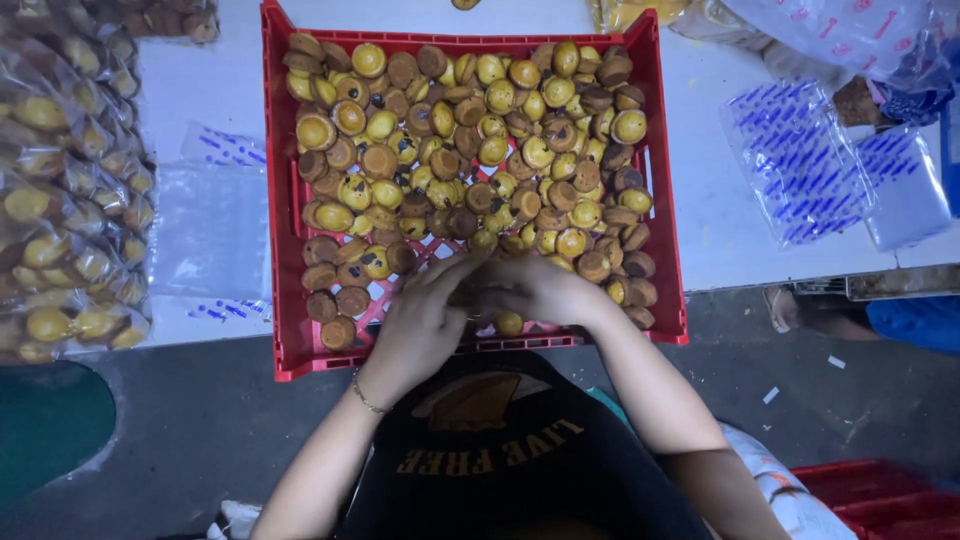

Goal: The person sorts small baked goods from a red crate into plastic bags by hand.

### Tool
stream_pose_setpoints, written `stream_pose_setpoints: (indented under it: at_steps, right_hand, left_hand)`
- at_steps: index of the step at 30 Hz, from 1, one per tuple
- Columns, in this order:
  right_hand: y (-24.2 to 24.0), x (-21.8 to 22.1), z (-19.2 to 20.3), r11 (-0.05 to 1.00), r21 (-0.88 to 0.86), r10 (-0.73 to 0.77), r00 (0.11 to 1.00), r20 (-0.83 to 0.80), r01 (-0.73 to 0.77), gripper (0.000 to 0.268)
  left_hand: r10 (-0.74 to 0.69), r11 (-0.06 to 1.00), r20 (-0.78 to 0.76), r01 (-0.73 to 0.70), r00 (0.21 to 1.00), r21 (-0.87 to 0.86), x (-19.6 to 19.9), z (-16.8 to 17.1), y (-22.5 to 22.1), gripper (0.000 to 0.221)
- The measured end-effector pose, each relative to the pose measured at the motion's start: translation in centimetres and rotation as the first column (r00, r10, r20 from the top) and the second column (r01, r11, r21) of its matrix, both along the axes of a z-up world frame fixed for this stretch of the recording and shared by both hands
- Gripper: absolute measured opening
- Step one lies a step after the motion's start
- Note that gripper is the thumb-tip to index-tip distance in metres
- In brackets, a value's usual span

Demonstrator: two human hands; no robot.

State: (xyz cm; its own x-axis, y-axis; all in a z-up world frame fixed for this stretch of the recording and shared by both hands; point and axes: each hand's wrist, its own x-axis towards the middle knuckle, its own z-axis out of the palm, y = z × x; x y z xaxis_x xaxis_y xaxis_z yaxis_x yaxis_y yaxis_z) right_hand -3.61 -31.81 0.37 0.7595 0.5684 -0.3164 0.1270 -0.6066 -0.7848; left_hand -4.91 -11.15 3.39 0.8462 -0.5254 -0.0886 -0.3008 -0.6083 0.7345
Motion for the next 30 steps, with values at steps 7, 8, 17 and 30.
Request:
stream_pose_setpoints:
  at_steps: [7, 8, 17, 30]
  right_hand:
    - [-10.6, 2.5, -14.8, 0.783, -0.395, -0.063, 0.693, 0.718, 0.480, 0.035]
    - [-11.8, 2.9, -16.3, 0.796, -0.300, -0.158, 0.658, 0.736, 0.527, 0.039]
    - [-7.4, 0.6, -1.5, 0.798, 0.040, -0.409, 0.491, 0.770, 0.602, 0.016]
    - [-3.1, -2.2, -2.2, 0.946, 0.270, -0.275, 0.881, 0.384, 0.177, 0.012]
  left_hand:
    - [0.023, 0.995, -0.229, -0.044, 0.973, -0.085, 0.2, -0.8, 1.0, 0.067]
    - [0.013, 0.994, -0.263, -0.042, 0.965, -0.105, 0.5, -0.2, 0.9, 0.066]
    - [-0.011, 0.986, -0.250, -0.031, 0.968, -0.164, 2.7, -0.5, 0.9, 0.070]
    - [-0.058, 0.976, -0.244, 0.003, 0.968, -0.219, 1.6, 1.4, -0.3, 0.071]
